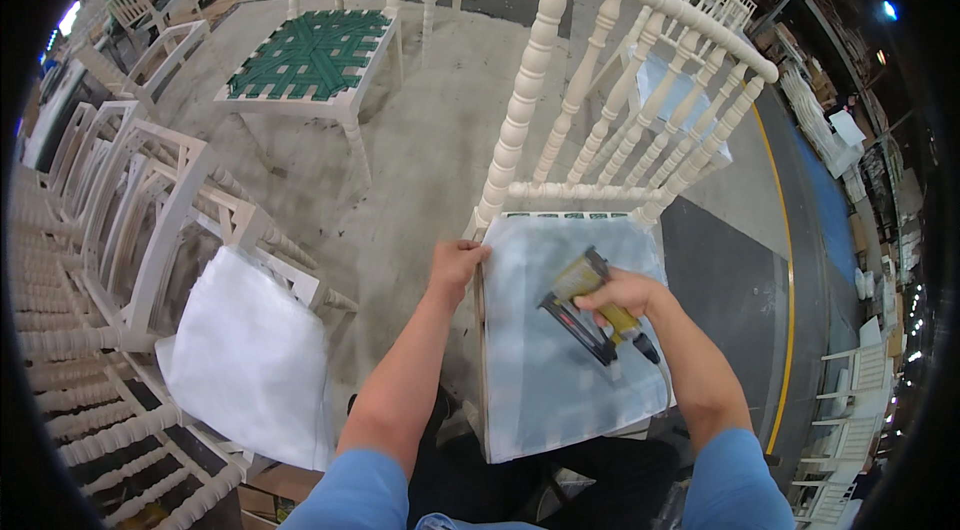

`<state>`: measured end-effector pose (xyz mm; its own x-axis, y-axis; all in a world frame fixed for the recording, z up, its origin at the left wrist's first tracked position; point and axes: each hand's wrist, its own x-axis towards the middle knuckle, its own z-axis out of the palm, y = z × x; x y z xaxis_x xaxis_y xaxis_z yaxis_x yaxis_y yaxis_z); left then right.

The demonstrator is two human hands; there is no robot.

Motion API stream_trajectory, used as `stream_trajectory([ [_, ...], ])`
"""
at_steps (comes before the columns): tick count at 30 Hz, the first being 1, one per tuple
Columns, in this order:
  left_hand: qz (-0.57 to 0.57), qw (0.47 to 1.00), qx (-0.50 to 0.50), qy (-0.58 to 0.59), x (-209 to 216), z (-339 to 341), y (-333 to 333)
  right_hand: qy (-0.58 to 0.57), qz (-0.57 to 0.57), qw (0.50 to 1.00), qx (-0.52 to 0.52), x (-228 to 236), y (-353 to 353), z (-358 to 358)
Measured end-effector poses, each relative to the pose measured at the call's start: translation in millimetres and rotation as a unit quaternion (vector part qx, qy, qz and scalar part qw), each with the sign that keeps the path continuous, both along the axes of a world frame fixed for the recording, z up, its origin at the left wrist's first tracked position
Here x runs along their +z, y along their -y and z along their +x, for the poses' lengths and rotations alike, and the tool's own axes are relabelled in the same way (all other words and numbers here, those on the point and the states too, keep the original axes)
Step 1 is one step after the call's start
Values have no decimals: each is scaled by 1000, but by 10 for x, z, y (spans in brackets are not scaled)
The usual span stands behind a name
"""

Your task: The person wraps white wooden chairs with green woven seats in translucent plastic film using a handheld tape dispenser. They place the film over the seat, smooth it, and apply tape to secure it, repeating the process on multiple chairs and stacking the finished units.

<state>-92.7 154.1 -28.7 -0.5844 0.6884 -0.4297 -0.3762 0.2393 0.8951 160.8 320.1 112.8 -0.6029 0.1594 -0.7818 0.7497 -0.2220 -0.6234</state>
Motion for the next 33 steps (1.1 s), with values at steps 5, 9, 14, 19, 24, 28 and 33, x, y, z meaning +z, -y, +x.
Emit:
stream_trajectory([
  [5,-8,998,41,41,205,236,-71,38,-10,991,-128,-286,-287,741],
  [9,-24,997,48,61,300,224,-32,161,273,946,70,-206,-308,606],
  [14,-20,975,61,211,409,122,-15,31,574,796,193,74,-197,142],
  [19,-10,948,45,314,337,71,-69,-228,529,794,195,-56,182,-674],
  [24,16,940,24,340,337,78,-85,-247,593,721,259,-315,149,-1060],
  [28,1,945,4,328,339,41,-39,-203,562,749,286,-342,126,-1157],
  [33,-17,956,-19,292,401,36,-40,-216,474,812,264,-338,-17,-1213],
])
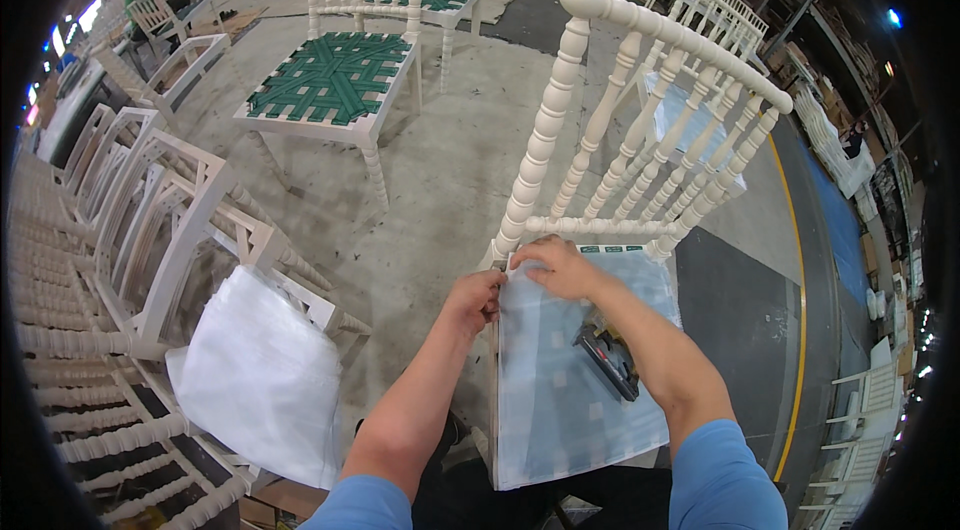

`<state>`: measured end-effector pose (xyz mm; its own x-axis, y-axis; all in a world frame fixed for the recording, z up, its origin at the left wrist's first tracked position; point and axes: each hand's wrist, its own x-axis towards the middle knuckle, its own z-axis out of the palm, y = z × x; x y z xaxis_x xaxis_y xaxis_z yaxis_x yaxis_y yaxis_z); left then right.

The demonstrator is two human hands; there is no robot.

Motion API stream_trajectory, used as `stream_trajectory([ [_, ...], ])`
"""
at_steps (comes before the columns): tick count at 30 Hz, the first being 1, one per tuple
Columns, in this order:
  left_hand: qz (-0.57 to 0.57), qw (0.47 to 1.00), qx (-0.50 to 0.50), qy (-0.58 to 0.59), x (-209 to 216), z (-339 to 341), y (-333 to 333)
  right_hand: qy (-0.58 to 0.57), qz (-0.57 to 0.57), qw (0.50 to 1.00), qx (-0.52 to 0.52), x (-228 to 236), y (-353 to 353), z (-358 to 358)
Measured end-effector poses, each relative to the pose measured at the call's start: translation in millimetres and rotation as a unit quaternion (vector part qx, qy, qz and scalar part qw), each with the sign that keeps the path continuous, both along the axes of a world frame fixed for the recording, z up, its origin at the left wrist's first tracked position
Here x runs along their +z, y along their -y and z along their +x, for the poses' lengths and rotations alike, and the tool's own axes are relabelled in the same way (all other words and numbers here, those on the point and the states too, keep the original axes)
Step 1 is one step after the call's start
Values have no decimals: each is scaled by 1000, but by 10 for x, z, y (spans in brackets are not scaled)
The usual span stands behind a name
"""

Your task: The person wraps white wooden chairs with green woven seats in translucent plastic film using a handheld tape dispenser. They place the film over the seat, smooth it, and apply tape to secure it, repeating the process on multiple chairs and stacking the finished units.

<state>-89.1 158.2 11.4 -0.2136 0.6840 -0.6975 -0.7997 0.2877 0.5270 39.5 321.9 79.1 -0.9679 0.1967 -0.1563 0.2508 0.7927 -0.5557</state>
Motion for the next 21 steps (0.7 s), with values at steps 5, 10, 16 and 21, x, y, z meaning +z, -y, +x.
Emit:
stream_trajectory([
  [5,59,998,-25,-23,36,-1,87,28,-151,988,-27,21,-84,-54],
  [10,46,998,-16,-28,50,-14,136,81,-176,981,-29,62,-74,-106],
  [16,20,1000,-19,-6,-62,-55,69,28,-142,989,38,4,-34,-115],
  [21,12,999,-36,3,-84,-65,14,30,-105,994,-6,-46,-66,-96],
])
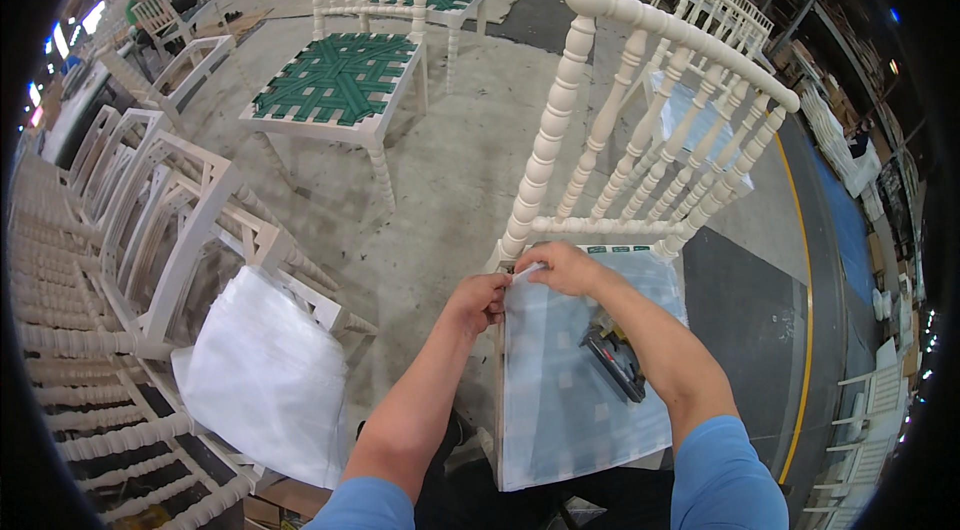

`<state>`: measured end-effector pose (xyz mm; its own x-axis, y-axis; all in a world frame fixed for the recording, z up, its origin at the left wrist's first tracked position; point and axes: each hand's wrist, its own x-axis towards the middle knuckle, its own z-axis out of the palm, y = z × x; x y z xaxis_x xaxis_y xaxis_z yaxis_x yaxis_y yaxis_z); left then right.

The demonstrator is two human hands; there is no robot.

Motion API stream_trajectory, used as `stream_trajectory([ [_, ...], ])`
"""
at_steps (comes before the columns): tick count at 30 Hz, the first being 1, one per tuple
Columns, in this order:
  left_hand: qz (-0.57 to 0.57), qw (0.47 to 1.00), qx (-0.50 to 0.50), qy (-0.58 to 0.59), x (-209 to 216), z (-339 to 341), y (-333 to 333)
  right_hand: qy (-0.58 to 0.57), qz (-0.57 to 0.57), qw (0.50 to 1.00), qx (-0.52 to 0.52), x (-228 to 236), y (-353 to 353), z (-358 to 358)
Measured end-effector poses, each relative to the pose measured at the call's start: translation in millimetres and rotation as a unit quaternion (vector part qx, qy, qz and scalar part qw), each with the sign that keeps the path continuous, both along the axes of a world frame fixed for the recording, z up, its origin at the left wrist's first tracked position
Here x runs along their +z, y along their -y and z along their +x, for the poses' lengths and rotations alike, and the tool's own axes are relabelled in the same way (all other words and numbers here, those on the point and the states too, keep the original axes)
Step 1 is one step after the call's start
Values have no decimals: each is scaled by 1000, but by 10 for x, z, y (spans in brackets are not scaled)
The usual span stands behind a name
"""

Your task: The person wraps white wooden chairs with green woven seats in translucent plastic film using a handheld tape dispenser. They place the film over the seat, smooth it, and apply tape to secure it, repeating the process on multiple chairs and stacking the finished units.

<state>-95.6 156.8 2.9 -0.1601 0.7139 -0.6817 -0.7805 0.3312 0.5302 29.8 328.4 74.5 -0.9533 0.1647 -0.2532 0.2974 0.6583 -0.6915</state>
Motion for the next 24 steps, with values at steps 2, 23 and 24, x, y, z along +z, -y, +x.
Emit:
stream_trajectory([
  [2,-15,999,0,-52,7,11,4,14,7,1000,-7,-14,-19,-14],
  [23,-69,812,-17,-579,-23,226,-114,10,160,985,-63,-448,-263,-112],
  [24,-79,811,-20,-580,-17,227,-118,24,169,982,-81,-473,-251,-146],
])
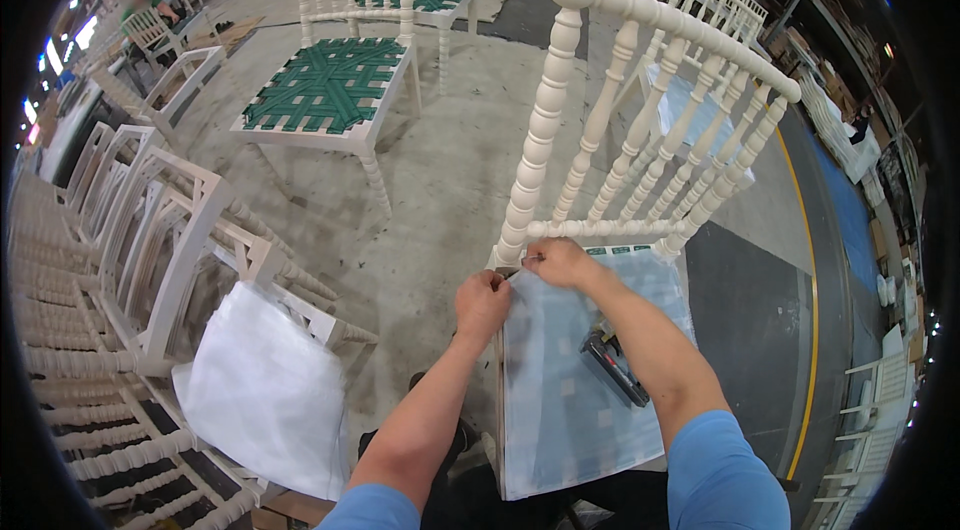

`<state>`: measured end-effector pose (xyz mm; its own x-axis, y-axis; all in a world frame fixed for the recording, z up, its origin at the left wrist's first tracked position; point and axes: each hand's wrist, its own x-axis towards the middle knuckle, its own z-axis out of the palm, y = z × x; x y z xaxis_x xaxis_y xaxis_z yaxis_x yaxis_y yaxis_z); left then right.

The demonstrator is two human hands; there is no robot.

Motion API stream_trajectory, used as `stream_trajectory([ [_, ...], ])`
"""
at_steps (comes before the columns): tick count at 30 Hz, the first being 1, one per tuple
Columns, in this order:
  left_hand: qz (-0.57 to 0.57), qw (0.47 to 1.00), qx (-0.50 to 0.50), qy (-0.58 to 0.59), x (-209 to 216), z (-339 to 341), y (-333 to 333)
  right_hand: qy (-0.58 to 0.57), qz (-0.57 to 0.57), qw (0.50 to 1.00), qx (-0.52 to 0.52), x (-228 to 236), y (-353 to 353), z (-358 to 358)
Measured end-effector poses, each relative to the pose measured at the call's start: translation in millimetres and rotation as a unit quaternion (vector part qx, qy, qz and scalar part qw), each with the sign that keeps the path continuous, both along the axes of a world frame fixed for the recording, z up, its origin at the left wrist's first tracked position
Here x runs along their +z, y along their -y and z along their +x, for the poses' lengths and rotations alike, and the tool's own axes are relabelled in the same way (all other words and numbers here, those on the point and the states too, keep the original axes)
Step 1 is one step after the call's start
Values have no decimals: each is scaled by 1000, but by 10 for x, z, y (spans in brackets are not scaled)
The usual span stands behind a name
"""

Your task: The person wraps white wooden chairs with green woven seats in translucent plastic film using a handheld tape dispenser. They place the film over the seat, smooth it, and apply tape to secure it, repeating the process on multiple chairs and stacking the finished units.

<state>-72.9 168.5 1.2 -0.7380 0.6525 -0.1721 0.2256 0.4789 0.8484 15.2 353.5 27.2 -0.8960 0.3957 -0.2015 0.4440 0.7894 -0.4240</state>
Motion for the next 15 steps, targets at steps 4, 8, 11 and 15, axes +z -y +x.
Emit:
stream_trajectory([
  [4,-28,999,15,-10,24,-14,-12,5,2,1000,-9,-67,14,-84],
  [8,-40,999,12,-8,63,72,-83,-35,17,999,-39,-188,-12,19],
  [11,-38,995,3,-95,-17,108,-100,-97,22,993,-63,-255,65,23],
  [15,3,982,-14,-190,-210,137,-86,-188,60,976,-88,-328,162,4],
])
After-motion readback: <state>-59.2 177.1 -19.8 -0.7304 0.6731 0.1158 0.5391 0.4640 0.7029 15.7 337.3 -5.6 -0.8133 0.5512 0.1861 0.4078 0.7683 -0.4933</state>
